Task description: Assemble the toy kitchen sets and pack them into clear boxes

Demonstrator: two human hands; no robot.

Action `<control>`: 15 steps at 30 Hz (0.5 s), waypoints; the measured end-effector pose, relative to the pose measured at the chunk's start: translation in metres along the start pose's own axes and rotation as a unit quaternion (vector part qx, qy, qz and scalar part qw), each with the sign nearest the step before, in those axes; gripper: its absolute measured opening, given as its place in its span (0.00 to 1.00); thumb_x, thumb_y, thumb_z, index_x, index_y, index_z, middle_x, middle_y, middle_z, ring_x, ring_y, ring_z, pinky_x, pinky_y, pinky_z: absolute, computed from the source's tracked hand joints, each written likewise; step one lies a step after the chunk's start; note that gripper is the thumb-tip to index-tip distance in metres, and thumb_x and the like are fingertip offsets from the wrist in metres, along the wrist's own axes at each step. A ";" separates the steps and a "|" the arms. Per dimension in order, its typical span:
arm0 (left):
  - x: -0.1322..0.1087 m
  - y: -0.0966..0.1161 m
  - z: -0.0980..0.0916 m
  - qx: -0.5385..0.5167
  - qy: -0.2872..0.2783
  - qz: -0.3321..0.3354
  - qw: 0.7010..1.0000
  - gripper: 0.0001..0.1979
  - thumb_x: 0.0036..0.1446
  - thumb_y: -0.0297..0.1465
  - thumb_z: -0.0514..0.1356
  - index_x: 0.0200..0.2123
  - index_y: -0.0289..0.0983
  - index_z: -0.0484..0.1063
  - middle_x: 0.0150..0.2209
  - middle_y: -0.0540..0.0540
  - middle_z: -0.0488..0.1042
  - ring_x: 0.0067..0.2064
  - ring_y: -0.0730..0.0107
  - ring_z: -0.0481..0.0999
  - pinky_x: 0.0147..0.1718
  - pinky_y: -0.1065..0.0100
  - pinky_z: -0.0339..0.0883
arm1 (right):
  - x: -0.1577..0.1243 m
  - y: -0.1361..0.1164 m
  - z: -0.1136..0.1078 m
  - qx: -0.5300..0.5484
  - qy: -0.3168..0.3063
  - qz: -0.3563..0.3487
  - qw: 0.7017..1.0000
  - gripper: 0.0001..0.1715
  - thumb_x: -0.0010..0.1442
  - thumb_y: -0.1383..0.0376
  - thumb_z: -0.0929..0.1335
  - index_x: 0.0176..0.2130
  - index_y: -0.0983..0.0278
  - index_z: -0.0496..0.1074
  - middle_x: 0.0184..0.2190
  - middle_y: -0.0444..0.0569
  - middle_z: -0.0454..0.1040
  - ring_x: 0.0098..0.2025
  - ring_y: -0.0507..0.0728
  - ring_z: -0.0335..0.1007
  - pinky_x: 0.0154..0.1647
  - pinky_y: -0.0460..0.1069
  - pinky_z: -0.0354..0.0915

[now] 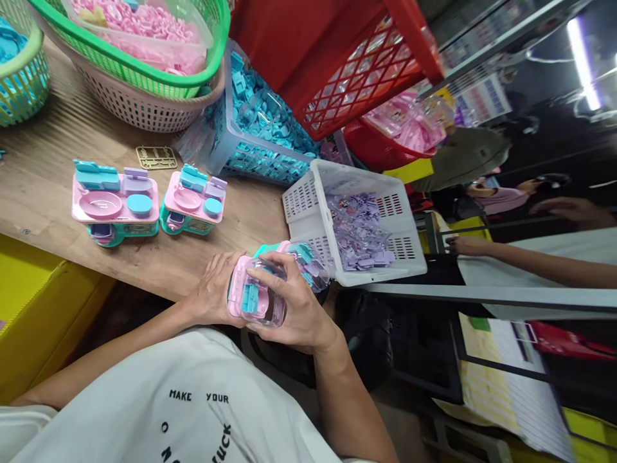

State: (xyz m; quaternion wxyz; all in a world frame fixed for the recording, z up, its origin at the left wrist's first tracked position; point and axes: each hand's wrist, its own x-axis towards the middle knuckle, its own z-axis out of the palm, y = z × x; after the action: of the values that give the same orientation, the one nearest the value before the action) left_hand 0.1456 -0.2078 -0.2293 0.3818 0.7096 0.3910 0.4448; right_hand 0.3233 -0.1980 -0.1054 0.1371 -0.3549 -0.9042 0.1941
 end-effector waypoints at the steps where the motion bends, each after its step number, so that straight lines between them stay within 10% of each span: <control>1: 0.000 0.000 0.000 0.000 0.001 -0.001 1.000 0.57 0.34 0.53 0.70 0.65 0.37 0.53 0.56 0.35 0.67 0.56 0.43 0.67 0.56 0.45 0.63 | 0.000 0.000 -0.001 0.000 -0.004 0.000 1.000 0.53 0.48 0.60 0.78 0.67 0.52 0.59 0.59 0.56 0.57 0.62 0.69 0.61 0.61 0.67 0.66; 15: -0.001 0.000 0.000 -0.015 0.007 0.009 1.000 0.56 0.35 0.52 0.71 0.64 0.38 0.54 0.57 0.35 0.67 0.56 0.44 0.68 0.56 0.46 0.63 | 0.025 -0.023 -0.022 -0.045 -0.106 0.037 0.993 0.53 0.46 0.66 0.77 0.67 0.52 0.60 0.57 0.56 0.58 0.60 0.68 0.63 0.60 0.66 0.67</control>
State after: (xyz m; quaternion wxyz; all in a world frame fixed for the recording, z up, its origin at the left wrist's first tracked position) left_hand 0.1456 -0.2088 -0.2295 0.3856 0.7042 0.3803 0.4591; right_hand 0.3006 -0.1902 -0.0729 0.0171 -0.3711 -0.9078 0.1948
